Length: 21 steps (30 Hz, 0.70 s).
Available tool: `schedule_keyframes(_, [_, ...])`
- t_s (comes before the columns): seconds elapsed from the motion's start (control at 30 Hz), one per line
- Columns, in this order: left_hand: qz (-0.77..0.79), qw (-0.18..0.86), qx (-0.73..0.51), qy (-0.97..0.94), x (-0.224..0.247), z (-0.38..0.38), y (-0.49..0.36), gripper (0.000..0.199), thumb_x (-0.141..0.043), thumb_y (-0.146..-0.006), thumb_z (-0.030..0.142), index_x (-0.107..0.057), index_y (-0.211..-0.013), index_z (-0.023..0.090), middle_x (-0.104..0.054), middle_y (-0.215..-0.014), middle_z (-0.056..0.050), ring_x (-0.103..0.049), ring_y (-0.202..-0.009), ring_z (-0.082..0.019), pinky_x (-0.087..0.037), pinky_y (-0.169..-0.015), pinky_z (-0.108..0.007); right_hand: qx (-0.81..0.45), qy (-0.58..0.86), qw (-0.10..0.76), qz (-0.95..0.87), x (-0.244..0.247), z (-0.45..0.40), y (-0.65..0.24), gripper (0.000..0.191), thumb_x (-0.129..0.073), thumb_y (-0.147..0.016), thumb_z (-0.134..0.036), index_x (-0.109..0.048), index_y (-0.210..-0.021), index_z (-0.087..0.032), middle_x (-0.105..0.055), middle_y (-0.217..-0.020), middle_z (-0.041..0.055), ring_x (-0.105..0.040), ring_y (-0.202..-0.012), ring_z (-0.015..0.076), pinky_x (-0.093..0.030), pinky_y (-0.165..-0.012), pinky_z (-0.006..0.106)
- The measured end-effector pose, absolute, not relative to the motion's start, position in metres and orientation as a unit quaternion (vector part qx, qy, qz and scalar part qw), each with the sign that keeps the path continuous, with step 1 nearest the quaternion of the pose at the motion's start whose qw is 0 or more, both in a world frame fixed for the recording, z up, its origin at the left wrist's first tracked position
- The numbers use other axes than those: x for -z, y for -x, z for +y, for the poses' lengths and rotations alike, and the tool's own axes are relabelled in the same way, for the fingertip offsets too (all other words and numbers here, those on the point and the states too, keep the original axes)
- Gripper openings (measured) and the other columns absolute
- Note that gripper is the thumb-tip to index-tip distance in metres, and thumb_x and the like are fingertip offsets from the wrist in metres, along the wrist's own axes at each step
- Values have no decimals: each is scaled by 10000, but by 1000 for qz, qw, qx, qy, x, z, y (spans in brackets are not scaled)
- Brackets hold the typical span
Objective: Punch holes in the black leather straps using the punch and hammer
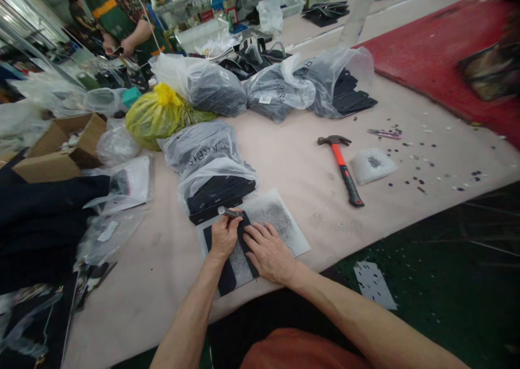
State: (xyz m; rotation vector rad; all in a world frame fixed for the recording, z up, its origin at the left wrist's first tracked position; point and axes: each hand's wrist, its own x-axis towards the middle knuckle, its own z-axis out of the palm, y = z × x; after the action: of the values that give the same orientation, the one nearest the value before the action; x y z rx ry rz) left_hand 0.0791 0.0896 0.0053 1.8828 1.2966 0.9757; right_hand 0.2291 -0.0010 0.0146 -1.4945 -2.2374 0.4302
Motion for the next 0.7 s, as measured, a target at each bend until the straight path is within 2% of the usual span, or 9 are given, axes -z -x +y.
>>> schedule_keyframes(0.27, [472,238,-370,-764,6,93,-81,131,-567,-877,236,-643,-979,199,-722,-962,-29,-682,-871,-160,-523,-818,-275,-171,528,224,-801,-13,-3,-229,490,-579,-857,-304,-498,-1317,-156,-494,-1381,134,-363,-1315,310,-224,-1120,531])
schedule_keyframes(0.4, [462,213,-357,-783,5,94,-82,131,-571,-878,237,-634,-986,198,-719,-943,-27,-684,-849,-161,-522,-819,-272,-193,512,292,-784,-17,-2,-249,423,-576,-840,-241,-538,-1255,-171,-516,-1351,111,-416,-1275,269,-314,-1089,459])
schedule_keyframes(0.5, [466,201,-357,-784,6,93,-82,141,-579,-875,236,-631,-999,196,-719,-930,-29,-686,-820,-163,-525,-804,-269,-141,576,363,-718,-15,5,-297,339,-501,-873,-209,-559,-1205,-166,-559,-1274,128,-482,-1196,249,-383,-1030,423])
schedule_keyframes(0.57, [471,196,-358,-782,7,93,-82,146,-584,-873,246,-634,-1000,195,-721,-937,-32,-687,-820,-167,-524,-800,-272,-75,654,377,-651,-11,12,-343,305,-494,-878,-236,-574,-1162,-161,-592,-1191,140,-513,-1137,261,-395,-1003,431])
schedule_keyframes(0.63, [474,200,-358,-779,7,92,-81,148,-584,-875,263,-640,-995,197,-722,-948,-36,-686,-839,-173,-520,-803,-277,-10,736,331,-590,-3,18,-393,316,-520,-855,-278,-582,-1126,-127,-582,-1176,173,-500,-1138,295,-374,-1001,451])
schedule_keyframes(0.7, [477,215,-357,-774,7,92,-80,151,-585,-875,278,-646,-991,203,-722,-944,-32,-684,-843,-174,-516,-795,-276,11,817,239,-525,5,23,-435,396,-556,-826,-331,-564,-1143,-95,-570,-1155,200,-492,-1127,330,-377,-966,465])
